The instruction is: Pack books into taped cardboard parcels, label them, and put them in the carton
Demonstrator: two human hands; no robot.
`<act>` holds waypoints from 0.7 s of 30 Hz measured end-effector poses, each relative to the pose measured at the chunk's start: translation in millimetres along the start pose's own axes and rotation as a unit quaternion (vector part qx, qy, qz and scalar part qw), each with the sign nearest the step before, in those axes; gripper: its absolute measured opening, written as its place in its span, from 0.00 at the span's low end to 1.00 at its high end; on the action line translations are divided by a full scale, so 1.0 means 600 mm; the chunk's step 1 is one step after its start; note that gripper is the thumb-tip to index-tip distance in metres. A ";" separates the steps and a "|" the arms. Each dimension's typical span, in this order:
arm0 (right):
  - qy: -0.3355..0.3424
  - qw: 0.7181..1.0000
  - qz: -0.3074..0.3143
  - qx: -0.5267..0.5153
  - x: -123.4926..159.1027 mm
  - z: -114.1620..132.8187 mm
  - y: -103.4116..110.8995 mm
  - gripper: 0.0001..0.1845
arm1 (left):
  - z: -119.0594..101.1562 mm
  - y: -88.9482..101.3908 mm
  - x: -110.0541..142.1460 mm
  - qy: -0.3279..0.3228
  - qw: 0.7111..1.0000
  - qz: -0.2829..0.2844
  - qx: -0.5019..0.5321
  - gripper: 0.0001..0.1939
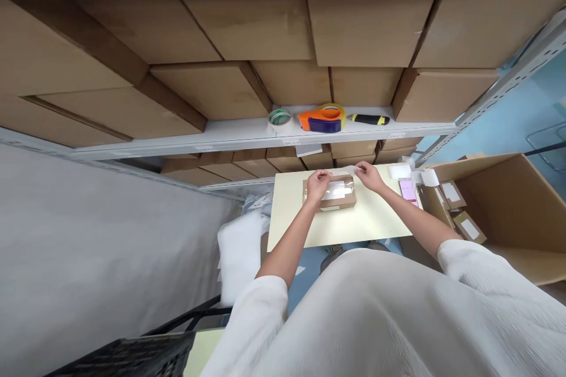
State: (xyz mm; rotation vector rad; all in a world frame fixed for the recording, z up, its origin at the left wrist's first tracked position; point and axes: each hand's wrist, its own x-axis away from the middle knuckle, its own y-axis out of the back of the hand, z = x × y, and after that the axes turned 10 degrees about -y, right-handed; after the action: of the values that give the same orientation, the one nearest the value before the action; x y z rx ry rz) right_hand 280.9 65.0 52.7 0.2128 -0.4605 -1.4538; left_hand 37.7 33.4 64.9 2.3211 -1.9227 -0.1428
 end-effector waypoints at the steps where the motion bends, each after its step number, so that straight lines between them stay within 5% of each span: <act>1: -0.006 1.000 0.003 -0.010 0.000 0.007 -0.012 0.13 | 0.002 0.016 0.003 -0.007 1.000 0.002 -0.021 0.09; 9: -0.079 0.996 -0.024 -0.016 0.026 0.020 -0.089 0.26 | 0.047 0.097 0.027 -0.025 0.978 0.079 -0.193 0.13; 21: -0.099 0.977 -0.025 0.188 0.045 -0.004 -0.138 0.27 | 0.078 0.098 0.064 -0.077 0.891 0.149 -0.421 0.14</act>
State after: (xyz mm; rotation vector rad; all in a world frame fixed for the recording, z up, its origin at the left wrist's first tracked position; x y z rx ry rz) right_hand 208.6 28.5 21.5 0.3847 -0.9005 -1.4337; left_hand -19.5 -16.7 28.2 1.4590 -1.7369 -0.9379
